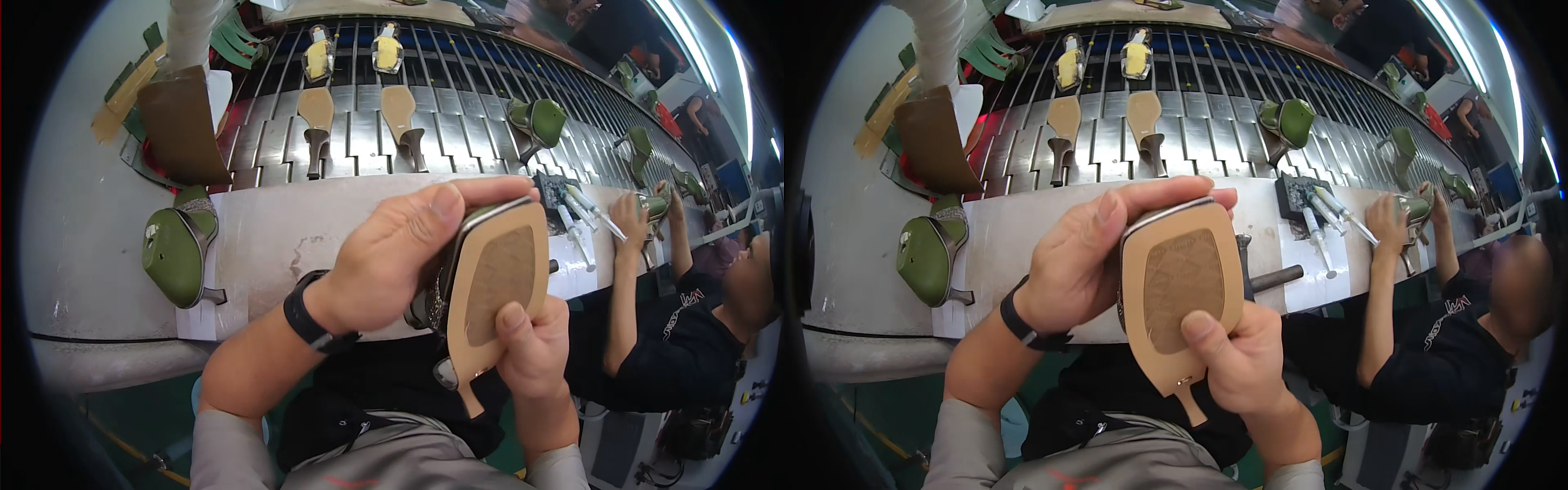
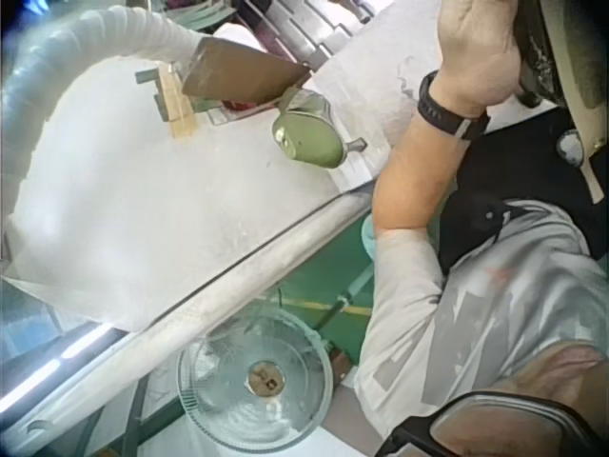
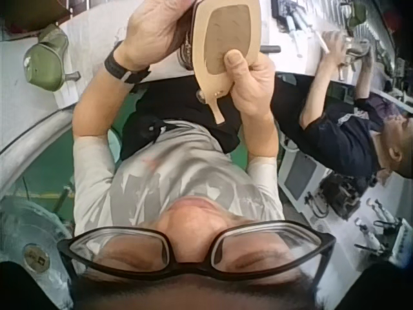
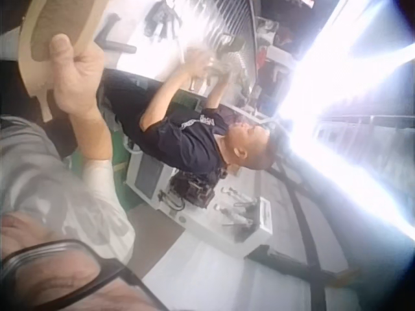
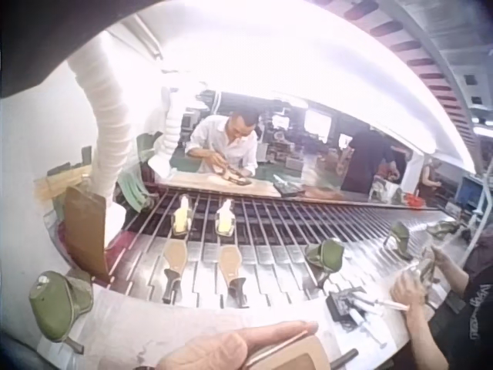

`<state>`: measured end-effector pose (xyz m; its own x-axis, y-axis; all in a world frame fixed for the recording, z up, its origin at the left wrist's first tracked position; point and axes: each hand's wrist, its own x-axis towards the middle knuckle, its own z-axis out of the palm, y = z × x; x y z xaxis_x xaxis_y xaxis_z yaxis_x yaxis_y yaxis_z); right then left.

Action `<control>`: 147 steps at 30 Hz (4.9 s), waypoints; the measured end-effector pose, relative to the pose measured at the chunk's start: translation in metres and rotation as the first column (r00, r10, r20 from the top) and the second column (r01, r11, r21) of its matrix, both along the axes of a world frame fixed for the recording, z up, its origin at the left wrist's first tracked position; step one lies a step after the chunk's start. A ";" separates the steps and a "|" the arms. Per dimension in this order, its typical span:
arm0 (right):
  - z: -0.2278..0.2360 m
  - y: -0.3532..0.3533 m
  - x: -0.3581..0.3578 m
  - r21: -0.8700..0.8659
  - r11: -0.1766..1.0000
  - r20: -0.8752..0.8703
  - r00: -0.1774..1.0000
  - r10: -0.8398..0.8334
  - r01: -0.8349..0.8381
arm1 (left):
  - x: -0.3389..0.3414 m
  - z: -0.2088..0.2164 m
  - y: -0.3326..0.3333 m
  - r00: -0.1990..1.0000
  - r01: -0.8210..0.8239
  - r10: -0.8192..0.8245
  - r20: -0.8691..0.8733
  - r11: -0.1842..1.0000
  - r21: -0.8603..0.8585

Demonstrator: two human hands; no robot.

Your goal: The person assembles high-heeled shoes by attaching soles and heels to shoe uppers on lasts, pressing them by hand, tapping the edges with a hammer, and applying adhesive using a syringe.

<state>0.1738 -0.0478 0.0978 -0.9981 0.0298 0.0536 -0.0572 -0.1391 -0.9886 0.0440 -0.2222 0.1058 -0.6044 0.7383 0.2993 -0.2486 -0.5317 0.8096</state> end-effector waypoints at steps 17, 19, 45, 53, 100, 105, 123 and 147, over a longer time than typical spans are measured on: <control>-0.012 0.027 -0.042 -0.205 0.979 0.026 1.000 0.002 0.003 | -0.034 -0.014 0.022 0.982 -0.098 0.082 -0.169 0.991 -0.089; -0.011 0.030 -0.042 -0.173 0.985 0.028 0.999 0.016 -0.011 | -0.031 -0.013 0.017 0.965 -0.092 0.063 -0.255 0.991 -0.102; -0.008 -0.077 0.023 0.405 0.915 -0.315 0.939 0.139 0.000 | 0.066 0.020 -0.087 0.848 -0.511 0.447 -0.285 0.832 -0.215; -0.019 -0.087 -0.002 0.298 0.952 -0.253 0.957 0.144 -0.065 | 0.049 0.015 -0.101 0.669 -0.741 0.636 -0.385 0.613 -0.274; -0.023 -0.077 -0.054 0.187 0.978 -0.137 0.984 0.117 -0.090 | -0.067 0.014 -0.069 0.926 -0.373 0.343 -0.157 0.895 -0.247; -0.022 -0.073 -0.058 0.166 0.979 -0.130 0.981 0.141 -0.119 | -0.068 0.013 -0.071 0.915 -0.395 0.359 -0.183 0.886 -0.242; -0.013 -0.038 -0.059 0.331 0.943 -0.028 0.999 0.041 -0.030 | -0.058 0.025 -0.045 0.908 -0.399 0.329 -0.259 0.867 -0.297; -0.085 -0.002 0.004 0.742 0.499 -0.406 0.892 -0.197 0.448 | -0.076 -0.110 -0.086 0.821 -0.565 0.468 -0.326 0.743 -0.357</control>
<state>0.1780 -0.0497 0.0130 -0.8742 0.1661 0.4562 -0.1693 0.7763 -0.6072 -0.0321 -0.3084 -0.0042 -0.8914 0.4090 0.1951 0.1574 -0.1245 0.9797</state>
